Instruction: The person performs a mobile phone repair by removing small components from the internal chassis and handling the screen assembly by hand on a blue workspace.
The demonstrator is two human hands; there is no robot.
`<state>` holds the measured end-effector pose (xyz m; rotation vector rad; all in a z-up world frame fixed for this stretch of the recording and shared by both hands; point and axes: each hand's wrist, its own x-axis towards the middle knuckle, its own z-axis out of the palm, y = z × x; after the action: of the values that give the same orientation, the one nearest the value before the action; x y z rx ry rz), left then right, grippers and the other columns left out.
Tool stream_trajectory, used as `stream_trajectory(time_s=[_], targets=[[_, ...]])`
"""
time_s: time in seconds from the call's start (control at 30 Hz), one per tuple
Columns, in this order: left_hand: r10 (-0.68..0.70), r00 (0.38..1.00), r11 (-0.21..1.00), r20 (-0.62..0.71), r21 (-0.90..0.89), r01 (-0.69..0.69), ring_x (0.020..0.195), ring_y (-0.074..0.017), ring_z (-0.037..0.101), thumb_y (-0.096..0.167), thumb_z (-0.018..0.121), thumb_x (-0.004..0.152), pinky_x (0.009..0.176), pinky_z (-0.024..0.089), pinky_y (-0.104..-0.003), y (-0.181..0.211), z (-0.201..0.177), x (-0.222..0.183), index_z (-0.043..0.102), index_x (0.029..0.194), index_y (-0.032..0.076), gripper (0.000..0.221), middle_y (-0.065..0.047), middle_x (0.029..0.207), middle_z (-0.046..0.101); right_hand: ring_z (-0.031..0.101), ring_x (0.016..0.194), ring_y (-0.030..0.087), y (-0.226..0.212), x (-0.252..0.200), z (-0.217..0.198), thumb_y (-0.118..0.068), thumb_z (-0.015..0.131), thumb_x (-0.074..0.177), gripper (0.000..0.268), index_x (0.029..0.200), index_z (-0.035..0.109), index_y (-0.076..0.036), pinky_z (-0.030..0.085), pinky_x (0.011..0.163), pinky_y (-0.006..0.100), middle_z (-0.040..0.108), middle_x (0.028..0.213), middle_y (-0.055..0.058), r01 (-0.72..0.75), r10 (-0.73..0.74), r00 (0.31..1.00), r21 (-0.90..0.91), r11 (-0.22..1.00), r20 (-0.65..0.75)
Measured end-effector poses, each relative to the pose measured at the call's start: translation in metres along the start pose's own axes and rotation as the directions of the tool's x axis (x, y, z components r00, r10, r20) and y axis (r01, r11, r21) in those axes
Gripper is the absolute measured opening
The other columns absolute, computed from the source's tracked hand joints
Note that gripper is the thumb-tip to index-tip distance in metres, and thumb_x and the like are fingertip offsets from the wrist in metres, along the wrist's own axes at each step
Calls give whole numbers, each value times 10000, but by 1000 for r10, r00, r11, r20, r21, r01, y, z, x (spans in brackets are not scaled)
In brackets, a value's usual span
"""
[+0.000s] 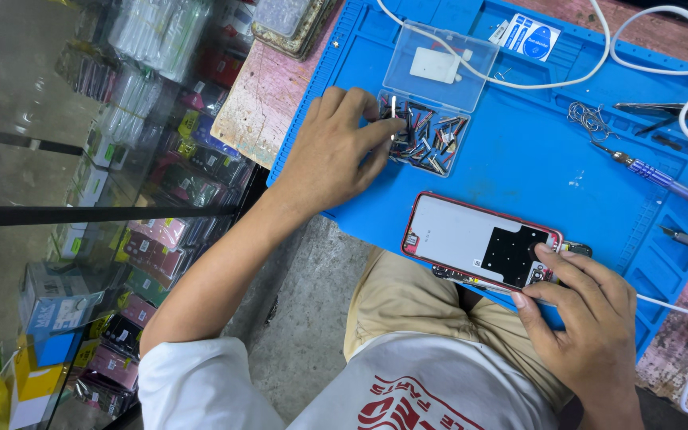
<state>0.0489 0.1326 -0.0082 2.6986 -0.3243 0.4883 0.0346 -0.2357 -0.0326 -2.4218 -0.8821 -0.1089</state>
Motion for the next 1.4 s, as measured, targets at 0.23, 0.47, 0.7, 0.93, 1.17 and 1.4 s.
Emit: stream_trajectory(time_s=[0.23,0.47,0.7,0.93,1.17,1.4], targets=[[63,997,998,47,-24,-62,1047,-284,519,84,754,816,906,427,-405,-5,14,14,779,1141,154,333,-72,1078,568,597,1274,241,0,0,0,-173,812,819,137,888,700,-132,423,1066,405,702,1322,33,-1,1,1000,-6,1000,-4],[-11,1000,999,8,-37,11,1058,-282,522,110,775,893,910,415,-415,-13,9,20,763,1069,115,177,-63,1095,575,596,1262,241,2,0,0,-171,809,817,132,880,702,-126,421,1056,400,702,1319,33,5,-5,1000,9,1000,2],[87,996,996,22,-27,-86,1019,-269,523,202,794,873,892,413,-413,-8,21,30,765,993,147,135,-55,1032,570,599,1260,246,-1,3,-1,-172,812,812,138,879,705,-117,423,1055,407,704,1312,38,5,-5,1000,3,1000,5],[260,960,918,100,281,-278,1037,-247,536,173,654,941,903,421,-381,-10,35,39,700,943,96,91,-66,1039,576,597,1261,252,-1,4,-2,-162,810,820,132,879,703,-112,425,1061,408,698,1321,43,22,-21,1000,47,999,-16],[136,989,991,64,-21,-135,984,-312,546,137,677,928,850,424,-431,-6,26,39,632,1005,71,111,-112,1002,598,592,1270,254,-4,6,-4,-161,820,802,143,870,709,-103,430,1064,419,700,1322,40,47,-46,999,18,999,-25],[-194,951,626,242,-716,310,852,-128,507,186,590,1094,755,461,-295,4,24,36,578,1120,63,127,-40,985,579,592,1275,260,-5,6,-5,-173,816,822,149,904,718,-97,443,1055,428,691,1321,47,86,-83,994,34,996,-65]])
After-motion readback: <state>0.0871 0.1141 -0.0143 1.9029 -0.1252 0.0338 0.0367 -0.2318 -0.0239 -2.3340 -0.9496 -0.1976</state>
